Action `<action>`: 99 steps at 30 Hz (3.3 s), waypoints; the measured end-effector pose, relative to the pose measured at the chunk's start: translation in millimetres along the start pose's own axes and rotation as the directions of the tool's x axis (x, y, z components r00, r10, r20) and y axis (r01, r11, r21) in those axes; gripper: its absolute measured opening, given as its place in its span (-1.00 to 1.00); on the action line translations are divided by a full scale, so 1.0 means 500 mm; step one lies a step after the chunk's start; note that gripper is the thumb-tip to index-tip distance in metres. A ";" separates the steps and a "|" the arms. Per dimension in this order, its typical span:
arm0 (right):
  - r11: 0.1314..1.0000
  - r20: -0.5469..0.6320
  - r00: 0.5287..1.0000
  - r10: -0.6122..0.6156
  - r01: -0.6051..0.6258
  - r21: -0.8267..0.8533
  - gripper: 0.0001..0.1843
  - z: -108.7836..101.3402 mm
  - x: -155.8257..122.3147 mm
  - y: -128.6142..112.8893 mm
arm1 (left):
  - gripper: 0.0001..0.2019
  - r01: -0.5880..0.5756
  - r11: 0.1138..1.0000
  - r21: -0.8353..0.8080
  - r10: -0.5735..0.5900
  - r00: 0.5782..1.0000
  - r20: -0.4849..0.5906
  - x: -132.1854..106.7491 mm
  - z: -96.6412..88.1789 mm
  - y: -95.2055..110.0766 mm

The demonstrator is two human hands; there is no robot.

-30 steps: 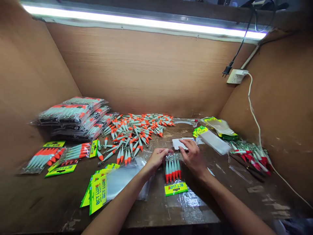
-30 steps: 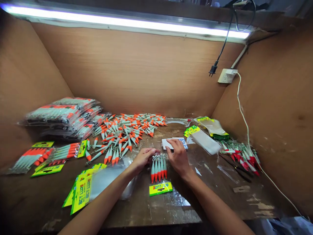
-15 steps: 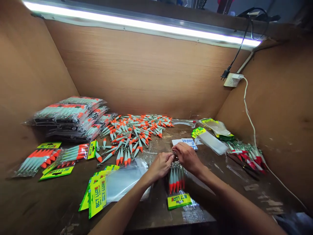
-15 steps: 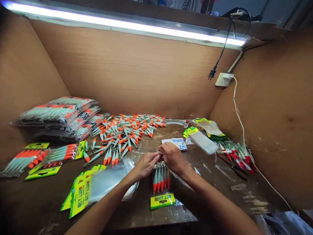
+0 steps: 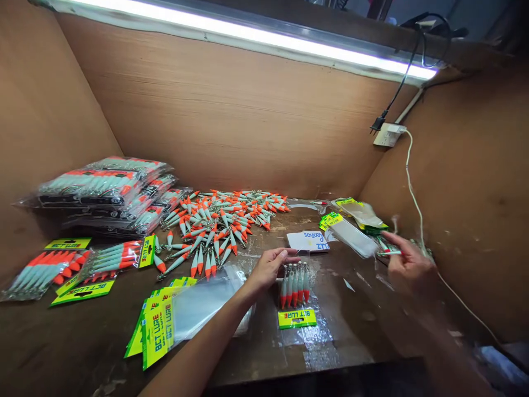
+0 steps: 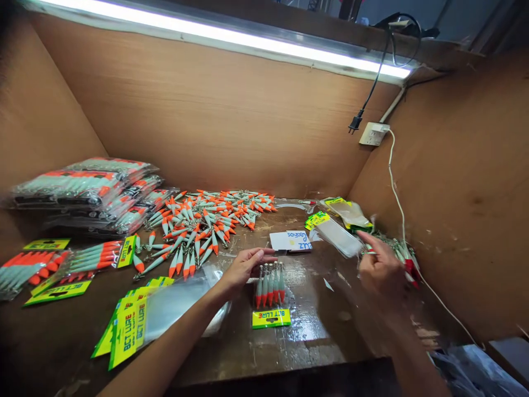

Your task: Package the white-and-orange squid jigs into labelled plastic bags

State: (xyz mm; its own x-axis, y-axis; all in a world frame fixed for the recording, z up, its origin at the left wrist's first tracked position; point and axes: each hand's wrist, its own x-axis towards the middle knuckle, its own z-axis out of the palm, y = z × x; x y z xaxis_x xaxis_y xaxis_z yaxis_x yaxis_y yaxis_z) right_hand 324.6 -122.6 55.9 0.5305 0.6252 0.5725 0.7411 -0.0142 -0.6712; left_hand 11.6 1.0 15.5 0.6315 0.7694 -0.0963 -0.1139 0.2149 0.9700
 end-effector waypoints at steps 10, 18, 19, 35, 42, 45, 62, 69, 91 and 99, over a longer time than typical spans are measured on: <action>0.843 0.793 0.585 -0.171 -0.329 0.425 -0.63 0.221 -0.053 -0.108 | -0.41 -0.055 0.997 0.052 0.054 0.998 0.018 0.000 -0.005 -0.006; 0.832 0.865 0.488 -0.117 -0.428 0.354 -0.58 0.246 -0.048 -0.071 | -0.51 -0.053 0.932 0.359 0.068 0.997 -0.030 0.013 -0.042 -0.026; 0.839 0.874 0.471 -0.120 -0.423 0.343 -0.57 0.251 -0.048 -0.066 | -0.53 -0.059 0.921 0.386 0.078 0.996 -0.032 0.014 -0.045 -0.029; 0.903 0.678 0.610 -0.411 0.172 0.394 -0.91 0.276 -0.087 -0.050 | -0.59 -0.168 0.746 0.644 0.145 0.985 0.090 0.027 -0.068 -0.019; 0.871 0.630 0.606 -0.486 0.279 0.404 -0.89 0.267 -0.089 -0.048 | -0.33 -0.233 0.686 0.689 0.159 0.972 0.170 0.005 -0.043 -0.020; 0.858 0.620 0.594 -0.512 0.319 0.403 -0.82 0.261 -0.091 -0.047 | -0.52 -0.278 0.585 0.761 0.220 0.959 0.181 -0.017 -0.037 -0.021; 0.710 0.667 0.381 -0.640 0.626 0.324 -0.61 0.147 -0.115 -0.003 | -0.59 -0.270 0.396 0.878 0.272 0.947 0.169 -0.086 -0.046 -0.023; 0.923 0.696 0.623 -0.357 0.123 0.363 -0.63 0.218 -0.127 -0.057 | -0.50 -0.222 0.412 0.884 0.211 0.967 0.145 -0.068 -0.038 -0.067; 0.773 0.767 0.611 -0.197 -0.384 0.504 -0.60 0.264 -0.056 -0.108 | -0.30 0.015 0.997 0.071 -0.014 1.000 -0.007 -0.045 -0.032 -0.004; 0.756 0.696 0.685 -0.215 -0.335 0.563 -0.64 0.268 -0.064 -0.105 | -0.58 -0.046 0.960 0.278 0.062 0.997 -0.048 -0.043 -0.005 -0.038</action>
State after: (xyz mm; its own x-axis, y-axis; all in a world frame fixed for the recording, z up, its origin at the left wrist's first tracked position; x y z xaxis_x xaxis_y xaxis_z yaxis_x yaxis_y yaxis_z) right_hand 213.6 -37.3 9.8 -0.0827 0.9744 0.2089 0.1509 0.2194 -0.9639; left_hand -1.7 -18.3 -1.4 0.5860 0.8090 -0.0470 0.0748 0.0038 0.9972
